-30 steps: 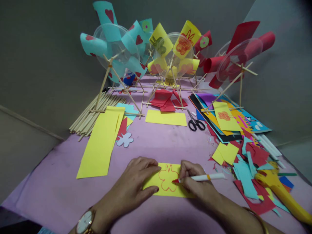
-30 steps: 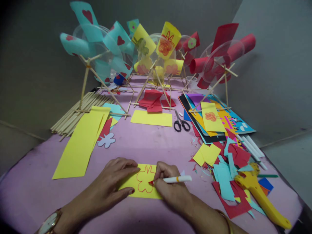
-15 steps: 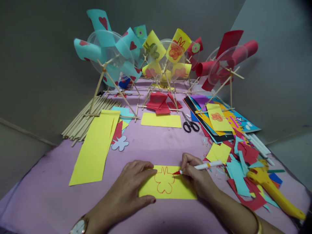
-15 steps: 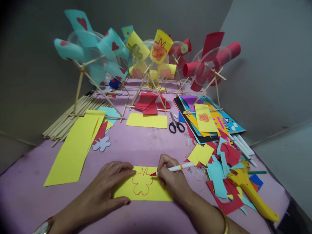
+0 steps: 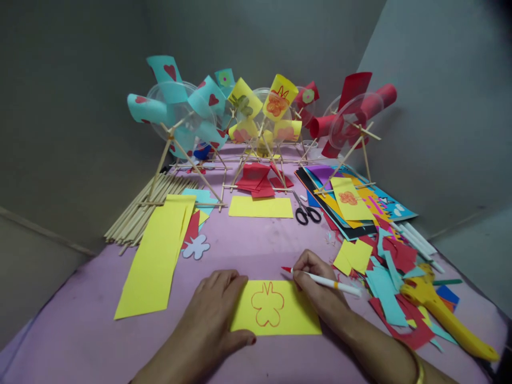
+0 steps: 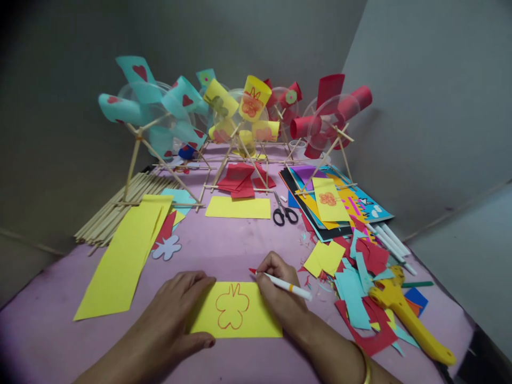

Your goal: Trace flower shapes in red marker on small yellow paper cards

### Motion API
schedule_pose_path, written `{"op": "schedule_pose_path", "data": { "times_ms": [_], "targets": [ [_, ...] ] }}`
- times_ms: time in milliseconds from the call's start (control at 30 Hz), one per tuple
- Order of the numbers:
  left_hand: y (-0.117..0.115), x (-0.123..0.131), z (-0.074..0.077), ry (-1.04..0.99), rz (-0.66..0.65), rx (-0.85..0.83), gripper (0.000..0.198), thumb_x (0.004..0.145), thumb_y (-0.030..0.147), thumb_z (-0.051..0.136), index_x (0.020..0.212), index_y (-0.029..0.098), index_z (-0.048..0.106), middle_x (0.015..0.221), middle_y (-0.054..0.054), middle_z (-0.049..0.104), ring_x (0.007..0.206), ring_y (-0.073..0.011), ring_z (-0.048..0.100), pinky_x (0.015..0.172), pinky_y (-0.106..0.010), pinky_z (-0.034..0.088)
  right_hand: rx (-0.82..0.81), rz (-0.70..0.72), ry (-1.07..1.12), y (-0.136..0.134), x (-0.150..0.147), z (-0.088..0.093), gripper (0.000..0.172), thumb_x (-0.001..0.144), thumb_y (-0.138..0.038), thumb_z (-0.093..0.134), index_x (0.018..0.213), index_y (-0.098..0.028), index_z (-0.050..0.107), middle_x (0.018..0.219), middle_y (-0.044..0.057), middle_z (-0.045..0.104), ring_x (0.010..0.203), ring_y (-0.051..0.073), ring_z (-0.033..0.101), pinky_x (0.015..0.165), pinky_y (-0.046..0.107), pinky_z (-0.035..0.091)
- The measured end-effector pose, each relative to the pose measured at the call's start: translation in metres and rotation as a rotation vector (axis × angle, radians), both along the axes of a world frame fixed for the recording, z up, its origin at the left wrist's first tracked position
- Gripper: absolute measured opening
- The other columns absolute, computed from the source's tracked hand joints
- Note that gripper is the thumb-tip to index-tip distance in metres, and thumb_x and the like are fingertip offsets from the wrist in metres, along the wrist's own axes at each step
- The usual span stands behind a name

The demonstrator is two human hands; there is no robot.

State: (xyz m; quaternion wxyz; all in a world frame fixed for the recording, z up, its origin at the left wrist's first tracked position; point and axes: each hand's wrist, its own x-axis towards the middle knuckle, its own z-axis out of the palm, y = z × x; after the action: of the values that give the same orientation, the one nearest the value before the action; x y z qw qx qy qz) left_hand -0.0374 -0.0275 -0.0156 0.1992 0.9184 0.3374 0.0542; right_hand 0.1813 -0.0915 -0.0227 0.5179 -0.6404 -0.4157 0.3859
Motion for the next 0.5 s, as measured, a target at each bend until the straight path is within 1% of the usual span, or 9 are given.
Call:
{"op": "schedule_pose_path", "data": {
  "times_ms": [100, 200, 300, 400, 500],
  "targets": [
    [0.002, 0.007, 0.005, 0.038, 0.023, -0.016, 0.075, 0.052, 0.034, 0.084, 0.116, 0.015, 0.050, 0.110, -0.011, 0.053, 0.100, -0.0314, 0.046, 0.083, -0.045, 0.040, 0.037, 0.008, -0.044, -0.001, -0.001, 0.000, 0.006, 0.069, -0.022, 0.050, 0.065, -0.021, 0.045, 0.051, -0.008, 0.037, 0.048, 0.011, 0.033, 0.045, 0.022, 0.025],
    [0.004, 0.011, 0.003, 0.027, 0.038, -0.008, 0.067, 0.048, 0.034, 0.084, 0.103, 0.015, 0.051, 0.103, -0.009, 0.050, 0.094, -0.0297, 0.046, 0.078, -0.042, 0.040, 0.071, 0.016, -0.077, -0.001, -0.001, -0.001, 0.007, 0.070, -0.021, 0.049, 0.065, -0.021, 0.045, 0.052, -0.008, 0.037, 0.049, 0.011, 0.033, 0.045, 0.022, 0.026],
    [0.003, 0.013, 0.002, 0.043, 0.100, -0.020, 0.064, 0.044, 0.030, 0.083, 0.095, 0.015, 0.048, 0.100, -0.009, 0.048, 0.091, -0.0296, 0.046, 0.075, -0.041, 0.039, 0.108, 0.012, -0.096, -0.001, -0.002, 0.001, 0.007, 0.073, -0.022, 0.049, 0.067, -0.021, 0.045, 0.053, -0.007, 0.038, 0.049, 0.011, 0.035, 0.046, 0.023, 0.027],
    [-0.002, 0.012, 0.006, 0.035, 0.137, -0.070, 0.058, 0.049, 0.026, 0.078, 0.095, 0.017, 0.045, 0.097, -0.008, 0.048, 0.087, -0.0276, 0.047, 0.073, -0.040, 0.040, 0.138, -0.018, -0.128, -0.005, -0.004, 0.010, 0.008, 0.075, -0.023, 0.050, 0.068, -0.021, 0.046, 0.057, -0.005, 0.044, 0.053, 0.013, 0.041, 0.048, 0.024, 0.032],
    [-0.007, 0.010, 0.009, -0.009, 0.155, -0.120, 0.056, 0.055, 0.022, 0.072, 0.102, 0.018, 0.044, 0.103, -0.008, 0.050, 0.091, -0.0270, 0.047, 0.077, -0.040, 0.039, 0.160, -0.047, -0.176, -0.012, -0.005, 0.022, 0.009, 0.079, -0.025, 0.049, 0.071, -0.022, 0.047, 0.064, -0.002, 0.049, 0.058, 0.016, 0.048, 0.052, 0.025, 0.039]
  ]
}}
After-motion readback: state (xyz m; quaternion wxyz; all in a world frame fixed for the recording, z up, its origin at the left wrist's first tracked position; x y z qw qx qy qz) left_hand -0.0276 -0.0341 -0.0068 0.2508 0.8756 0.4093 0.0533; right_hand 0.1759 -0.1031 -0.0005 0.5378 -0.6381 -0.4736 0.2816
